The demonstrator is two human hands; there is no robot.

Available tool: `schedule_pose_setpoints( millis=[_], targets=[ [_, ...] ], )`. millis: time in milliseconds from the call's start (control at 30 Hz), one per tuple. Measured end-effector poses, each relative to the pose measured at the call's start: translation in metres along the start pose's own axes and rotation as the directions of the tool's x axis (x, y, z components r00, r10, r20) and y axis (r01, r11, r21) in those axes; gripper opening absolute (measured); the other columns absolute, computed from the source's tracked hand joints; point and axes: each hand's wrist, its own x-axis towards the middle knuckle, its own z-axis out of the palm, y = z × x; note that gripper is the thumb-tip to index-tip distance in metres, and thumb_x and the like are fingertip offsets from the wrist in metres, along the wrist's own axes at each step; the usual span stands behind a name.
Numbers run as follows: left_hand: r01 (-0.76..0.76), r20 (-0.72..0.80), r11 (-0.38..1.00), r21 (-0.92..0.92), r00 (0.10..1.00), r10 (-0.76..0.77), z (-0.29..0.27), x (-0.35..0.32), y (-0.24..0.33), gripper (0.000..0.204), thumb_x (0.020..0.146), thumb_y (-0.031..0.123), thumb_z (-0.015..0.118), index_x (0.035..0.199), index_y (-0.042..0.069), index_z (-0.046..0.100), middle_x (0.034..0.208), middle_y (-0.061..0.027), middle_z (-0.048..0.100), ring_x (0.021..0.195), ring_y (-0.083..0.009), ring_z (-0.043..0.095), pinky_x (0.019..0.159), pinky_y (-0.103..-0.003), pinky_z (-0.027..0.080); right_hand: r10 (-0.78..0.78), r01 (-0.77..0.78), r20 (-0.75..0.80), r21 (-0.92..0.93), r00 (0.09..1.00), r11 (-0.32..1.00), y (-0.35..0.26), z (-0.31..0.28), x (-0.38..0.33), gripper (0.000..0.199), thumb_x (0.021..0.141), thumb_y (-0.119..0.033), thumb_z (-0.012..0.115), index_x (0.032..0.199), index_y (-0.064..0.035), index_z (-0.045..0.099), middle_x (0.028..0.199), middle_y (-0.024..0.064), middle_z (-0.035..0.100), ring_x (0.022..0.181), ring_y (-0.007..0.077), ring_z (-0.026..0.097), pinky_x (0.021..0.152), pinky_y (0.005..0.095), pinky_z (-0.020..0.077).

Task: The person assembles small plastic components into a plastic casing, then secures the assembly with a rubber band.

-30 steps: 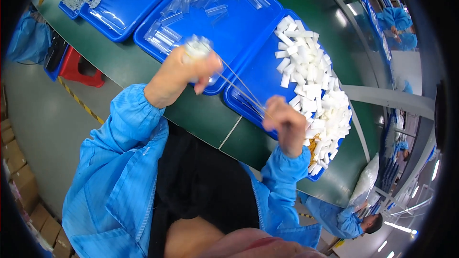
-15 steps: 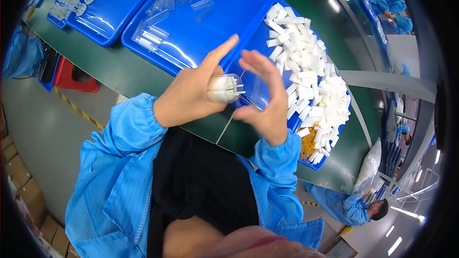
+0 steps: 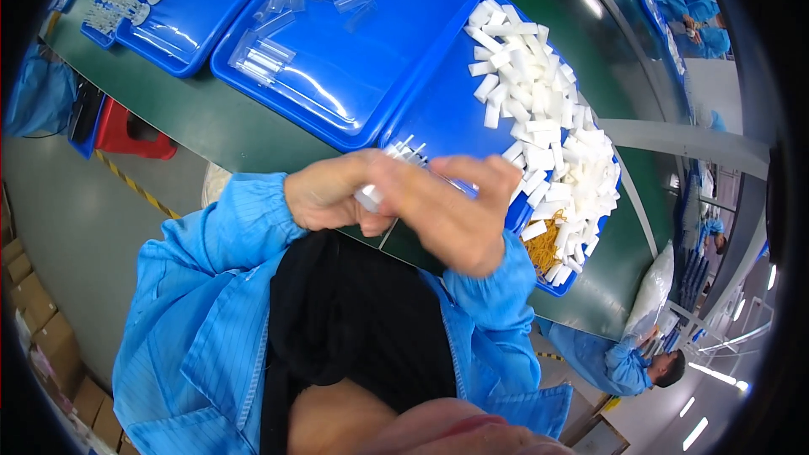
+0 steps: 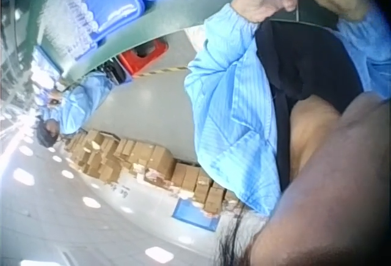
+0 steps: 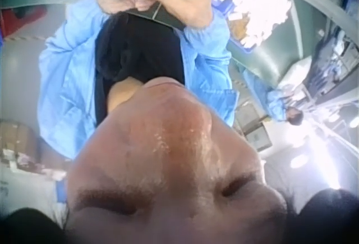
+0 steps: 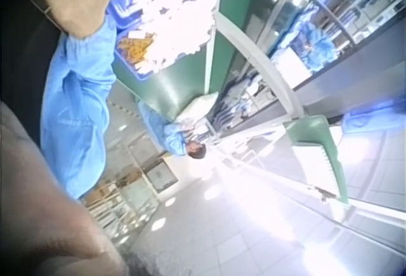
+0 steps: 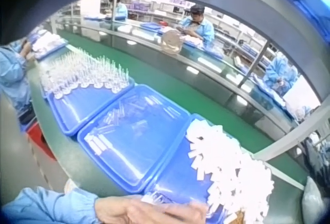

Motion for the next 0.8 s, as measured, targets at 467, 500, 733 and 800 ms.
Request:
schedule_pose_setpoints(
  millis=[467,500,733,800],
  targets=[
    [-0.019,0.417,-0.491,0.871,0.556,0.719,-0.008,0.017,0.001,0.099,0.072,0.002,0.076,0.158,0.007,0.027,0.074,-0.0099,0.064,0.067,-0.029,0.066,0.06,-0.039,0.053,0.446,-0.359,-0.038,0.534,0.894,0.765,0.015,0.055,-0.011,0.054,0.063,-0.004,0.083,0.113,-0.0057,0.063,0.108,0.0134,0.062,0.09,0.0248,0.059,0.076,0.0343,0.0509],
    [-0.049,0.376,-0.442,0.896,0.616,0.692,-0.007,0.016,0.0,0.098,0.072,0.002,0.076,0.157,0.006,0.028,0.083,-0.0123,0.065,0.074,-0.0291,0.067,0.067,-0.039,0.054,0.486,-0.403,-0.015,0.538,0.874,0.741,0.011,0.049,-0.006,0.04,0.063,-0.002,0.081,0.098,-0.0053,0.062,0.101,0.0127,0.059,0.09,0.0283,0.061,0.073,0.037,0.0522],
    [-0.34,-0.055,0.591,0.732,0.834,0.549,-0.014,-0.001,0.003,0.08,0.081,0.008,0.078,0.15,0.003,0.037,0.139,-0.0186,0.048,0.125,-0.0235,0.054,0.107,-0.038,0.046,0.5,-0.419,-0.257,0.313,0.827,0.852,0.009,0.059,-0.018,0.048,0.064,-0.008,0.088,0.105,-0.0083,0.061,0.102,0.0102,0.054,0.088,0.0231,0.055,0.072,0.0293,0.0459],
    [-0.334,-0.079,0.606,0.722,0.83,0.552,-0.011,-0.002,0.003,0.073,0.083,0.013,0.08,0.146,0.003,0.044,0.136,-0.0169,0.052,0.122,-0.0217,0.056,0.106,-0.038,0.047,0.434,-0.363,-0.233,0.291,0.87,0.885,0.008,0.055,-0.019,0.058,0.063,-0.012,0.092,0.112,-0.01,0.062,0.11,0.0102,0.054,0.09,0.0206,0.055,0.071,0.0282,0.0458]
  ],
)
